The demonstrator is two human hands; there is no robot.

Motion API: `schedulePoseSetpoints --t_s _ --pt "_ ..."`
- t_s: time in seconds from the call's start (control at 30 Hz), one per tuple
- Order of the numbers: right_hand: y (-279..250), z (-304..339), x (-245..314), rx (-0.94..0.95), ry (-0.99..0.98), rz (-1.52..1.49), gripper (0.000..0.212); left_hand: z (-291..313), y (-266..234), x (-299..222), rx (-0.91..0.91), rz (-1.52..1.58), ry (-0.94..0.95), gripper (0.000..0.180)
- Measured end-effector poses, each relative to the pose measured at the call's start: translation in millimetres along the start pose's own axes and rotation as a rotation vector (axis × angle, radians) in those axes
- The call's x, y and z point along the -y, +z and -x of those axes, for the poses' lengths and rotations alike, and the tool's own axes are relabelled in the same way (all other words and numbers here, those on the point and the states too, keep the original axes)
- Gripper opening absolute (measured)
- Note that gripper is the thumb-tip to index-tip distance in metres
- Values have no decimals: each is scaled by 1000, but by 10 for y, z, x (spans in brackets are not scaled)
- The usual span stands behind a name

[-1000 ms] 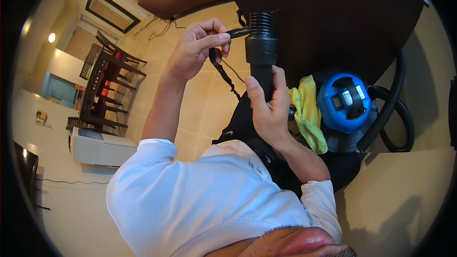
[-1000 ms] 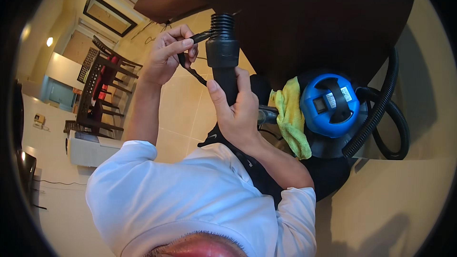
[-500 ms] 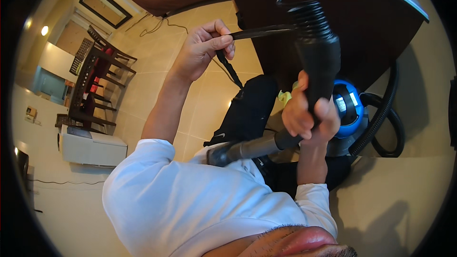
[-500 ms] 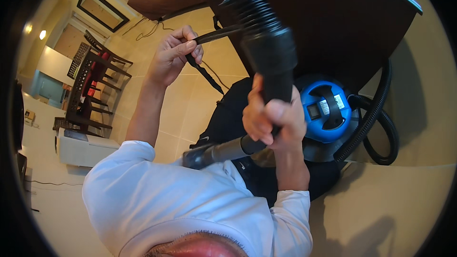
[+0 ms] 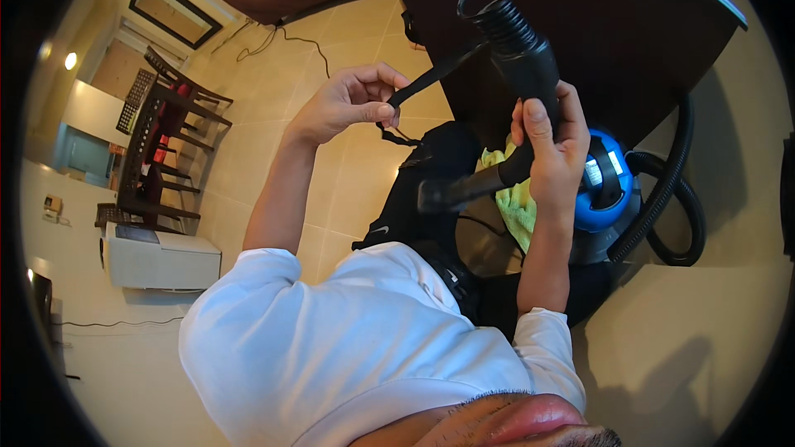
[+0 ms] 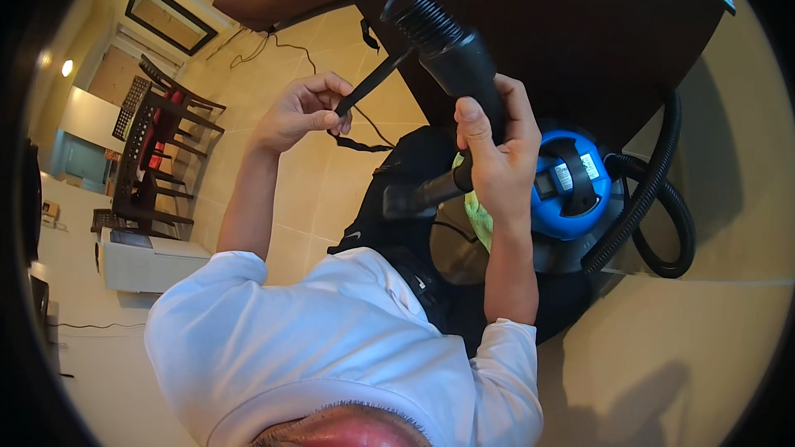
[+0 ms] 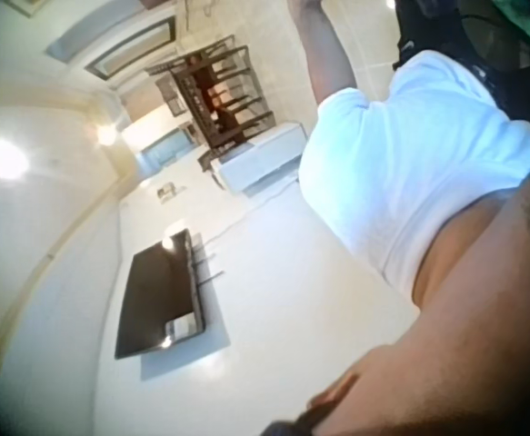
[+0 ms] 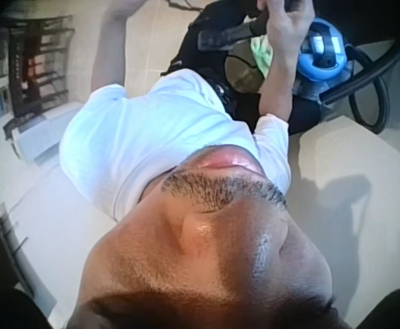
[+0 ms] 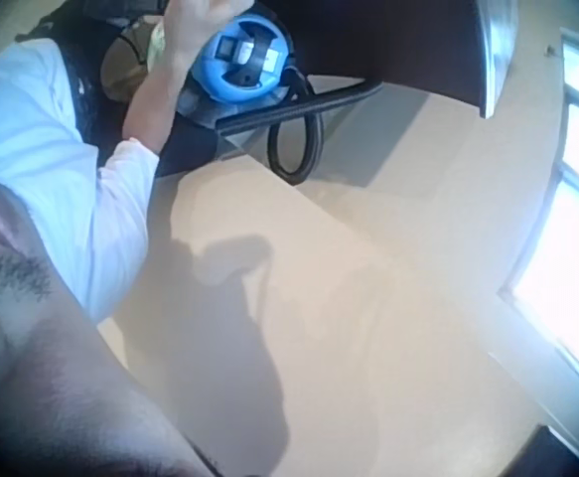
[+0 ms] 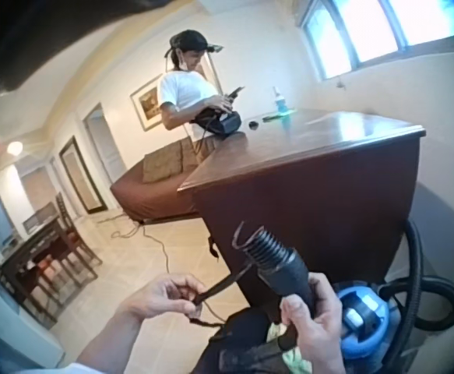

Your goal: The person wraps black tape around the end of a vacuum hose nozzle, smooths the tape by hand, and then pulls a long strip of tape from the roll.

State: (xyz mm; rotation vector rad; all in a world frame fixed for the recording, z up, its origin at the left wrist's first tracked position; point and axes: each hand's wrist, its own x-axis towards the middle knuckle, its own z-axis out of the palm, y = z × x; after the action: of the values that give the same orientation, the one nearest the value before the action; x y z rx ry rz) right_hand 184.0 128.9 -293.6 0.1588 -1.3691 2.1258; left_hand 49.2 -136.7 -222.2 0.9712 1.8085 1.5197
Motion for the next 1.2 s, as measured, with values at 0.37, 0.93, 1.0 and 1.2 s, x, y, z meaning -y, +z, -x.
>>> schedulePoseSetpoints --t_s 0.37,0.93,1.0,1.2 --pt "-119 28 45 127 60 -176 36 -155 -258 413 -388 -346 -95 34" --pt "-86 44 14 188 47 -99 37 -576 514 -233 42 57 285 21" --pt "-101 44 15 222 88 -151 39 -584 478 -229 18 -52 376 14" --pt "-128 51 -111 407 294 -587 54 -760 279 -250 -67 -461 615 11"
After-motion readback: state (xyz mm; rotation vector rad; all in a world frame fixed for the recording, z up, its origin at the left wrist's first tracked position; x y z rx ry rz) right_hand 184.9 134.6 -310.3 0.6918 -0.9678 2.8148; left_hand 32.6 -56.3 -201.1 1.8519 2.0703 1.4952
